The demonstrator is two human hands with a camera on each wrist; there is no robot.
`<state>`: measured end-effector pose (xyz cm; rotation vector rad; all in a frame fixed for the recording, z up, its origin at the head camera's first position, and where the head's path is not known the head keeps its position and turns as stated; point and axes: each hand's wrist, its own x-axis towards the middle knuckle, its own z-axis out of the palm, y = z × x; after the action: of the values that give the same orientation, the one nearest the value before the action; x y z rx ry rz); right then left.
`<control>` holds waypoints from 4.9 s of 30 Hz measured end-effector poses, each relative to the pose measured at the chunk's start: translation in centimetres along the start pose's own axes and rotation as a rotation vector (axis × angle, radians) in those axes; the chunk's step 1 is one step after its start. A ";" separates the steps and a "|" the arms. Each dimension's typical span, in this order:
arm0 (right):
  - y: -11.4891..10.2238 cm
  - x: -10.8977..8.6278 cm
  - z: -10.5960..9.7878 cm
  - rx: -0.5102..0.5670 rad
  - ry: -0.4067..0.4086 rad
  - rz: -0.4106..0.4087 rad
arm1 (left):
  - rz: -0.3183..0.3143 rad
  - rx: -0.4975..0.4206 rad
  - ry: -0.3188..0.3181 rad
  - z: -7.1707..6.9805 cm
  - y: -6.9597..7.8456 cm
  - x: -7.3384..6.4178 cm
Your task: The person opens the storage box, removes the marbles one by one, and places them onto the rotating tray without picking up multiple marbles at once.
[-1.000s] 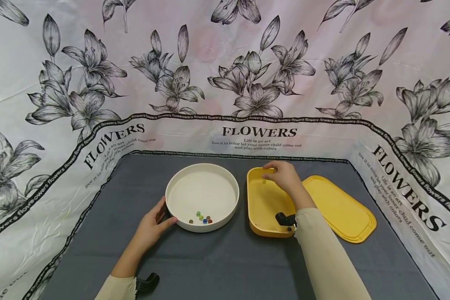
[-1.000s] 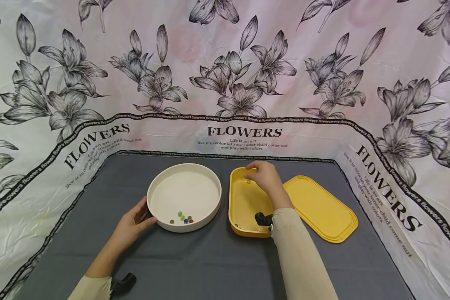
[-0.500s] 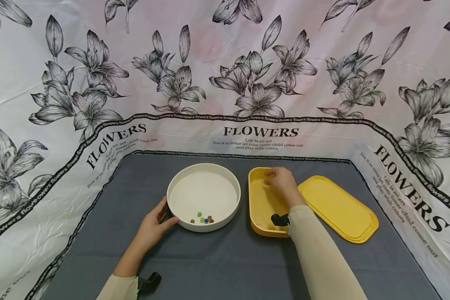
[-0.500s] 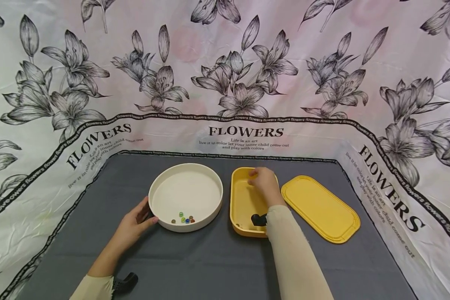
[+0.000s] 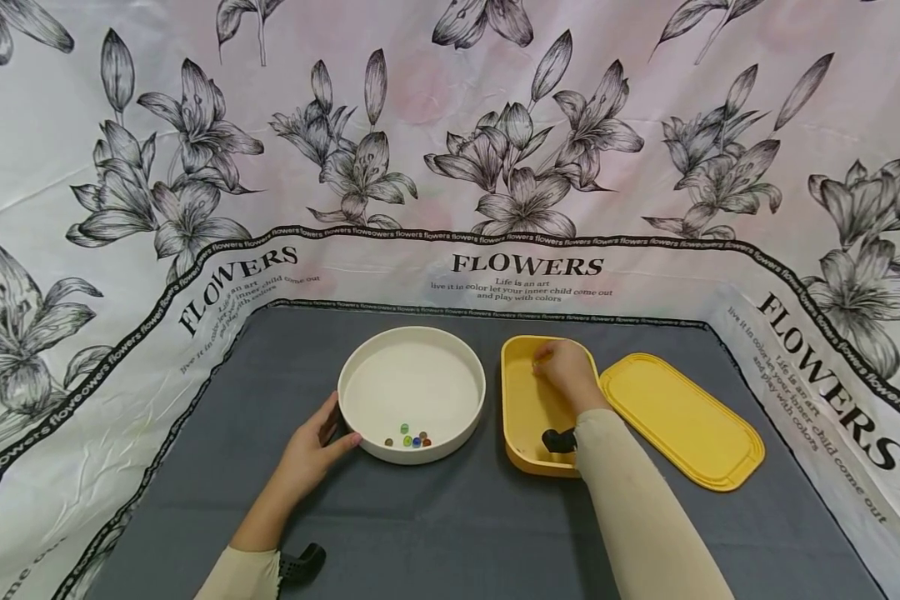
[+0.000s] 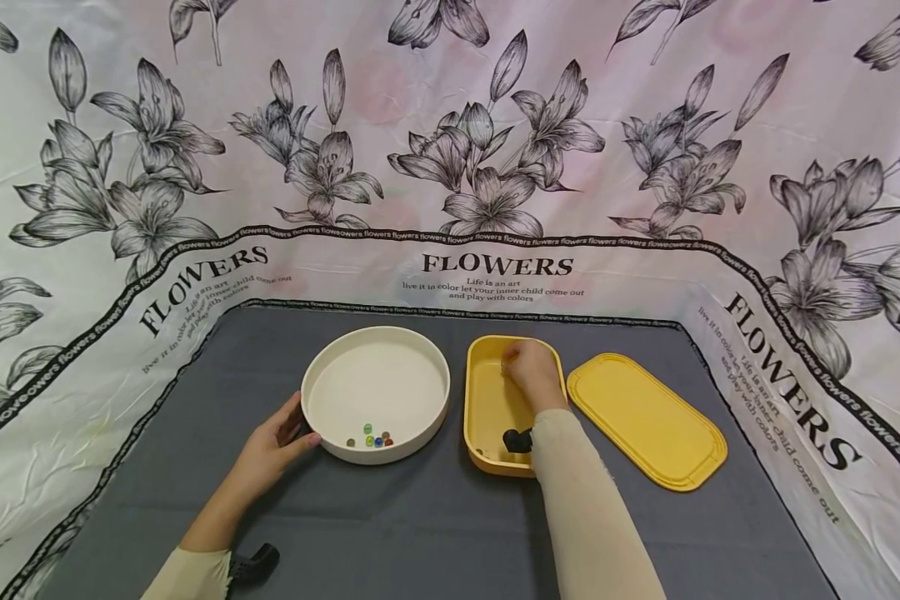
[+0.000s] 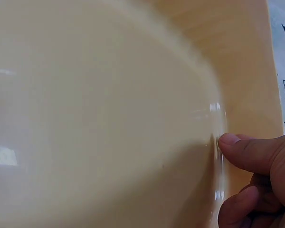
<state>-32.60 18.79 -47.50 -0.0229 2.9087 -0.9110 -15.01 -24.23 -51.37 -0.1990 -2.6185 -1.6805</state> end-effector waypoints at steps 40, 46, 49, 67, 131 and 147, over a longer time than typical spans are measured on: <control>-3.2 -3.2 -3.1 0.140 0.033 -0.059 | 0.022 -0.005 0.010 -0.2 0.3 0.1; -3.9 -4.1 -3.0 0.171 0.034 -0.088 | 0.003 -0.007 0.013 -0.1 0.2 0.0; -4.5 -4.5 -2.9 0.180 0.039 -0.105 | 0.013 -0.011 0.011 -0.1 0.2 0.0; -9.0 -7.0 -1.3 0.273 0.040 -0.164 | 0.021 0.000 0.013 -0.2 0.0 -0.1; -16.2 -9.1 3.1 0.118 -0.244 -0.321 | -0.002 -0.016 0.006 -0.2 0.3 0.3; -13.7 -11.4 -3.4 0.011 -0.186 -0.488 | -0.003 0.010 0.004 -0.3 0.5 0.1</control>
<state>-21.71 9.93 -35.95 -0.7999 2.7629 -0.9201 -15.06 -24.31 -50.82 -0.1915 -2.6248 -1.6673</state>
